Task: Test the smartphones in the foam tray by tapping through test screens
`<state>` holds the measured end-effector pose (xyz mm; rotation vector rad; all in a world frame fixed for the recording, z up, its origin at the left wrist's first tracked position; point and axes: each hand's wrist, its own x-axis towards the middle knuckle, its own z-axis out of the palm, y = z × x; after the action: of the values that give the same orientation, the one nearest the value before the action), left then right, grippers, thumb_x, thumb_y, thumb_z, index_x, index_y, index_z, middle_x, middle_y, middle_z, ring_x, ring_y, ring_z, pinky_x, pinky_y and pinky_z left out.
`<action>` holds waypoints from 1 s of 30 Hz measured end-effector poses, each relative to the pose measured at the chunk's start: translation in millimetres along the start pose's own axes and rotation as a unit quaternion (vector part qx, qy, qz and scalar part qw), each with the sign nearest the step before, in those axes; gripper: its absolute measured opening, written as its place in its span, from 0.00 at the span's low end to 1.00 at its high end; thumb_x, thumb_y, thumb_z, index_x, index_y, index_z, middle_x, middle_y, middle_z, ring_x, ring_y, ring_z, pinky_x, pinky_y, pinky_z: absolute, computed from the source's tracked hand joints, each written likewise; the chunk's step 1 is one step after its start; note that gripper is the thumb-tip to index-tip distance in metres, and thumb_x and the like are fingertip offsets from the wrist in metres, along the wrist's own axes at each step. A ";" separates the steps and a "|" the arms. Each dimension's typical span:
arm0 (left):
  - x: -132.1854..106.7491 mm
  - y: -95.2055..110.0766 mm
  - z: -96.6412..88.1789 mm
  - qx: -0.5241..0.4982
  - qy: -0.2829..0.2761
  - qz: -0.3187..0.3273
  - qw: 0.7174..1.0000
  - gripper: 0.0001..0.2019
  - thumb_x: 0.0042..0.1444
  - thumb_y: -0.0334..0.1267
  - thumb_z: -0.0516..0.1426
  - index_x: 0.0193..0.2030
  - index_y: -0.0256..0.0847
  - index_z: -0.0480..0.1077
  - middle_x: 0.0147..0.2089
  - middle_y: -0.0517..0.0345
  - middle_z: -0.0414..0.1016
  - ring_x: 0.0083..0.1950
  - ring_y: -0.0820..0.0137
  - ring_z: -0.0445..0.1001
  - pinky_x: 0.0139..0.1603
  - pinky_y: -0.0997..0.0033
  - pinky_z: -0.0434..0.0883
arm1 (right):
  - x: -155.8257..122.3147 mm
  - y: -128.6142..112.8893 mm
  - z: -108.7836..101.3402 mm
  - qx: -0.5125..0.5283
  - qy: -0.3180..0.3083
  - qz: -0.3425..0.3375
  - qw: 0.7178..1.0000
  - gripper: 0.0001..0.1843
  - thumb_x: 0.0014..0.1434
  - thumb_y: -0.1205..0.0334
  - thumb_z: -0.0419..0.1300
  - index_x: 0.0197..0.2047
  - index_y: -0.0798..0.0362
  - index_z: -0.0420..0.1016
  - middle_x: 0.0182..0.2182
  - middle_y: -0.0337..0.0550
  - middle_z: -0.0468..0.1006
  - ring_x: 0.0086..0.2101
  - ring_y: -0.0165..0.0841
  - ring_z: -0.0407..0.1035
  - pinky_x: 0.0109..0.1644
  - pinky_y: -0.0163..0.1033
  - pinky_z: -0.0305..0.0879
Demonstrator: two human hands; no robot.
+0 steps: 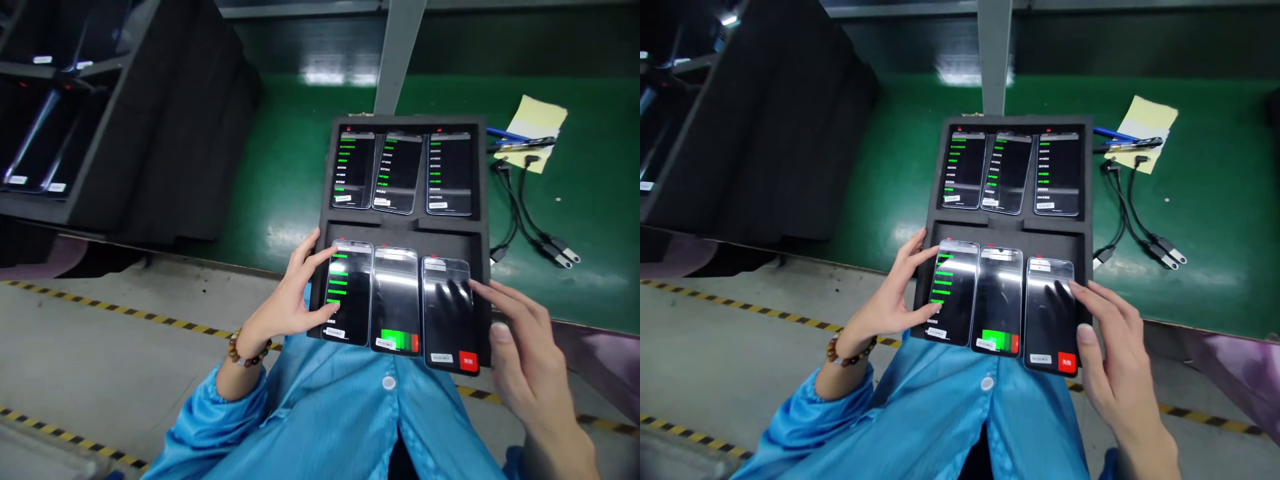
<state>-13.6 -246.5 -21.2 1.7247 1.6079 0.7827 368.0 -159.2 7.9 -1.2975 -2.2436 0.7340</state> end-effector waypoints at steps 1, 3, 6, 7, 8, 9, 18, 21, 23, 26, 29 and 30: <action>-0.3 0.5 -0.6 0.005 -0.006 0.000 1.000 0.46 0.63 0.47 0.69 0.83 0.53 0.51 0.88 0.47 0.35 0.88 0.41 0.40 0.84 0.29 0.52 | -1.3 -0.1 0.8 -0.002 0.005 0.018 1.000 0.26 0.78 0.56 0.50 0.73 0.47 0.70 0.67 0.51 0.75 0.70 0.53 0.64 0.72 0.64 0.61; -0.3 2.3 -2.0 0.014 -0.014 -0.002 1.000 0.47 0.63 0.48 0.69 0.83 0.53 0.51 0.88 0.47 0.33 0.88 0.41 0.39 0.84 0.29 0.51 | -4.0 -1.0 3.3 -0.014 0.010 0.044 0.999 0.26 0.78 0.55 0.50 0.74 0.48 0.69 0.68 0.52 0.74 0.70 0.52 0.63 0.73 0.64 0.61; 3.9 6.0 -5.0 0.021 -0.014 -0.001 1.000 0.45 0.65 0.48 0.67 0.83 0.53 0.51 0.88 0.46 0.36 0.87 0.42 0.42 0.83 0.30 0.53 | -7.6 -5.8 9.5 -0.046 0.010 0.064 0.997 0.28 0.77 0.51 0.53 0.75 0.49 0.68 0.67 0.54 0.75 0.70 0.53 0.63 0.74 0.66 0.61; 7.0 6.6 -6.4 0.027 -0.010 0.003 1.000 0.42 0.67 0.48 0.65 0.82 0.53 0.52 0.87 0.46 0.40 0.86 0.42 0.45 0.82 0.30 0.54 | -8.4 -8.6 12.2 -0.061 0.012 0.068 0.996 0.29 0.76 0.49 0.54 0.75 0.49 0.67 0.66 0.55 0.75 0.70 0.54 0.63 0.73 0.66 0.61; 11.1 6.4 -8.0 0.038 -0.005 0.012 0.999 0.38 0.69 0.48 0.63 0.81 0.53 0.54 0.86 0.46 0.45 0.84 0.43 0.49 0.81 0.30 0.56 | -8.8 -12.1 15.0 -0.077 0.013 0.073 0.994 0.30 0.76 0.47 0.55 0.75 0.50 0.67 0.64 0.57 0.76 0.69 0.56 0.64 0.72 0.68 0.61; 16.2 5.4 -9.9 0.058 0.001 0.024 0.998 0.34 0.70 0.47 0.61 0.79 0.53 0.58 0.84 0.47 0.51 0.81 0.44 0.53 0.79 0.31 0.57 | -8.6 -16.0 17.9 -0.095 0.016 0.081 0.992 0.31 0.75 0.45 0.56 0.74 0.51 0.67 0.62 0.58 0.77 0.68 0.57 0.65 0.71 0.69 0.62; 84.3 -3.3 -21.2 0.199 -0.079 0.266 0.940 0.17 0.66 0.40 0.58 0.59 0.47 0.79 0.59 0.51 0.82 0.57 0.52 0.72 0.62 0.44 0.67 | 9.6 -46.3 35.5 -0.192 0.028 0.143 0.970 0.35 0.74 0.40 0.54 0.74 0.53 0.64 0.60 0.63 0.79 0.64 0.64 0.67 0.65 0.73 0.61; 106.0 4.2 -15.9 0.185 -0.146 0.344 0.909 0.16 0.67 0.39 0.56 0.56 0.44 0.80 0.59 0.52 0.82 0.56 0.54 0.73 0.63 0.48 0.68 | 11.2 -52.2 39.3 -0.200 0.023 0.164 0.966 0.36 0.73 0.41 0.55 0.74 0.54 0.63 0.61 0.63 0.79 0.66 0.64 0.66 0.66 0.72 0.59; 117.9 6.6 -13.7 0.185 -0.171 0.369 0.895 0.14 0.68 0.39 0.55 0.53 0.43 0.80 0.56 0.51 0.83 0.55 0.54 0.72 0.63 0.49 0.68 | 11.1 -56.6 42.1 -0.210 0.013 0.177 0.961 0.37 0.72 0.41 0.55 0.75 0.55 0.61 0.61 0.62 0.79 0.67 0.63 0.64 0.67 0.70 0.59; 131.2 5.1 -15.0 0.173 -0.203 0.379 0.886 0.12 0.67 0.41 0.56 0.50 0.42 0.79 0.51 0.51 0.83 0.53 0.54 0.72 0.61 0.49 0.68 | 12.4 -62.0 46.3 -0.227 0.003 0.198 0.954 0.38 0.71 0.42 0.56 0.75 0.54 0.60 0.63 0.61 0.77 0.67 0.62 0.64 0.67 0.67 0.59; 137.9 1.8 -18.1 0.155 -0.226 0.383 0.882 0.12 0.66 0.44 0.57 0.48 0.42 0.78 0.50 0.52 0.83 0.50 0.55 0.72 0.58 0.51 0.68 | 16.1 -63.9 50.6 -0.239 0.012 0.216 0.946 0.38 0.70 0.42 0.56 0.74 0.54 0.61 0.62 0.61 0.77 0.66 0.61 0.64 0.65 0.65 0.60; 138.8 1.0 -18.8 0.150 -0.230 0.385 0.881 0.12 0.66 0.45 0.58 0.47 0.42 0.78 0.50 0.52 0.83 0.50 0.56 0.72 0.57 0.51 0.67 | 17.5 -63.8 52.0 -0.243 0.016 0.221 0.944 0.38 0.70 0.41 0.57 0.74 0.54 0.62 0.62 0.62 0.77 0.66 0.61 0.64 0.65 0.65 0.60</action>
<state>-17.8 -107.1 -9.3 2.5878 0.7145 0.3987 287.0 -182.1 11.2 -2.0760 -2.2055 0.2899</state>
